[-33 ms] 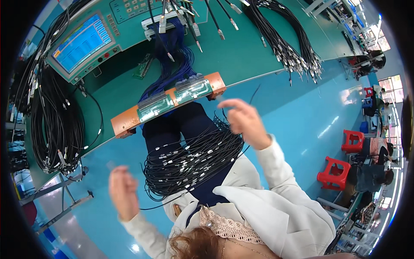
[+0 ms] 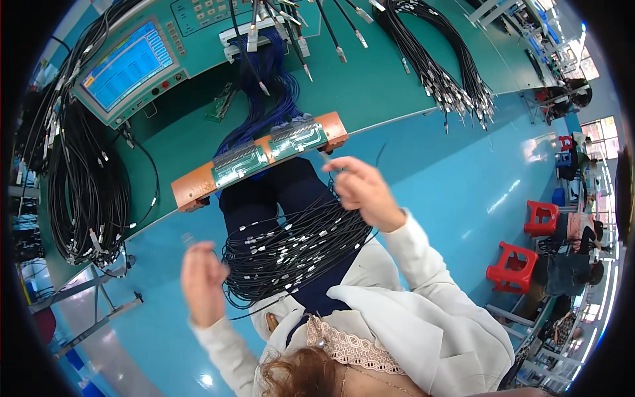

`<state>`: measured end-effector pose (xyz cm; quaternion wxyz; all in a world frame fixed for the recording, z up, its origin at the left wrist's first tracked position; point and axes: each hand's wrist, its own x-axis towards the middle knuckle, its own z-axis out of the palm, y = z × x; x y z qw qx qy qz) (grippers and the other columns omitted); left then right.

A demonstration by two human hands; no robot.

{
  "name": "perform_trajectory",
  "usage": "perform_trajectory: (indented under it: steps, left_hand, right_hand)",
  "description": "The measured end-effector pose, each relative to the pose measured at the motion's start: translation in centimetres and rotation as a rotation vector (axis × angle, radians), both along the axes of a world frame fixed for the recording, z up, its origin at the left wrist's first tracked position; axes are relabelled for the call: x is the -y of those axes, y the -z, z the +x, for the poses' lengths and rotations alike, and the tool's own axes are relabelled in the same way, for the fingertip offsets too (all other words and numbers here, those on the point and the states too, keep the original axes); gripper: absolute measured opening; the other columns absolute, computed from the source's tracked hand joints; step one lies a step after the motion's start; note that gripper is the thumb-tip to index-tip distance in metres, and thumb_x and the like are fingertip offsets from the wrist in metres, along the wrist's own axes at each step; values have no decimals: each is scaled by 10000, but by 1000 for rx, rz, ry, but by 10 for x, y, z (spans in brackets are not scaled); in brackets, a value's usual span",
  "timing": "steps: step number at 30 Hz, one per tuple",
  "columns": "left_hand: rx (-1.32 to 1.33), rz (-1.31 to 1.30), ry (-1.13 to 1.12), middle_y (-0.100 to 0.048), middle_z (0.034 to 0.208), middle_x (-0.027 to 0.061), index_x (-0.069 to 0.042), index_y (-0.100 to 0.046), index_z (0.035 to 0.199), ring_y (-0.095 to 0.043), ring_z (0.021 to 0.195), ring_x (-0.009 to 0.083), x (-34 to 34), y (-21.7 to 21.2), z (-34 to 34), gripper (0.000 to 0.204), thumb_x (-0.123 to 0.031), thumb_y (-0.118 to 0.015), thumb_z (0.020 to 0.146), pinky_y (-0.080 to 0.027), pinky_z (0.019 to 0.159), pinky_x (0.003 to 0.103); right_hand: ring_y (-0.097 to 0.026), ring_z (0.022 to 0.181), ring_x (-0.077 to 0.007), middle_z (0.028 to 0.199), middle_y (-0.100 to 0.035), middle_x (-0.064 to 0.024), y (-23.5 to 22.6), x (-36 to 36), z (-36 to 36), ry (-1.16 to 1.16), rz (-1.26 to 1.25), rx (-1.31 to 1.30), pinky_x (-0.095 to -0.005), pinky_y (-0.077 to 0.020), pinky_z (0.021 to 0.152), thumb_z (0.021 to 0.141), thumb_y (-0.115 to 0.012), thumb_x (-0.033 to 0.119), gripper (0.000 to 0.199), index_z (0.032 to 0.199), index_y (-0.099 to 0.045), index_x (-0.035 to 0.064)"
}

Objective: Manually testing and organizing bundles of black electrical cables at a factory workstation.

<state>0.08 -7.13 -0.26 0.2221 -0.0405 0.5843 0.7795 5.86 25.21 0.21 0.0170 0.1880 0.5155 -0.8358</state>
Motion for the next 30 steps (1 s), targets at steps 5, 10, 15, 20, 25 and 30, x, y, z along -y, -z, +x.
perform_trajectory:
  steps: [5,10,15,20,25,30]
  left_hand:
    - [123,194,96,-373,605,-27,-9,-519,996,-275,499,45,-94,26,-7,233,-196,-380,1000,-256,457,198]
    - [99,124,87,-408,620,-28,-18,-523,990,-291,493,38,-117,38,-14,226,-193,-381,998,-259,456,194]
    - [76,104,59,-408,612,-28,-16,-528,999,-301,495,36,-118,41,-19,229,-197,-388,997,-260,453,195]
    - [94,99,53,-426,606,-27,-19,-539,991,-309,490,33,-117,40,-20,231,-204,-400,994,-262,452,191]
    - [93,93,42,-436,605,-25,-22,-541,993,-306,486,32,-117,41,-20,231,-206,-400,994,-263,452,190]
    - [97,96,33,-439,606,-22,-23,-542,993,-305,484,32,-119,42,-20,227,-202,-402,993,-264,452,189]
  right_hand:
    - [-244,436,-27,552,-352,47,33,29,-26,27,-147,36,-192,-198,380,979,-424,185,167,944,-504,42]
    - [-264,427,-46,530,-373,15,38,35,-32,74,-187,39,-198,-218,378,982,-389,180,188,907,-484,36]
    - [-257,420,-52,514,-367,10,42,35,-37,39,-264,63,-200,-221,376,983,-372,180,200,896,-479,36]
    - [-236,410,-51,490,-326,20,41,32,-37,37,-422,50,-204,-205,369,989,-361,190,208,888,-468,43]
    - [-228,406,-49,484,-317,25,35,33,-37,34,-430,54,-204,-200,366,993,-355,195,212,888,-467,49]
    - [-228,404,-49,479,-315,24,39,31,-38,40,-407,65,-203,-200,365,994,-357,200,214,886,-466,51]
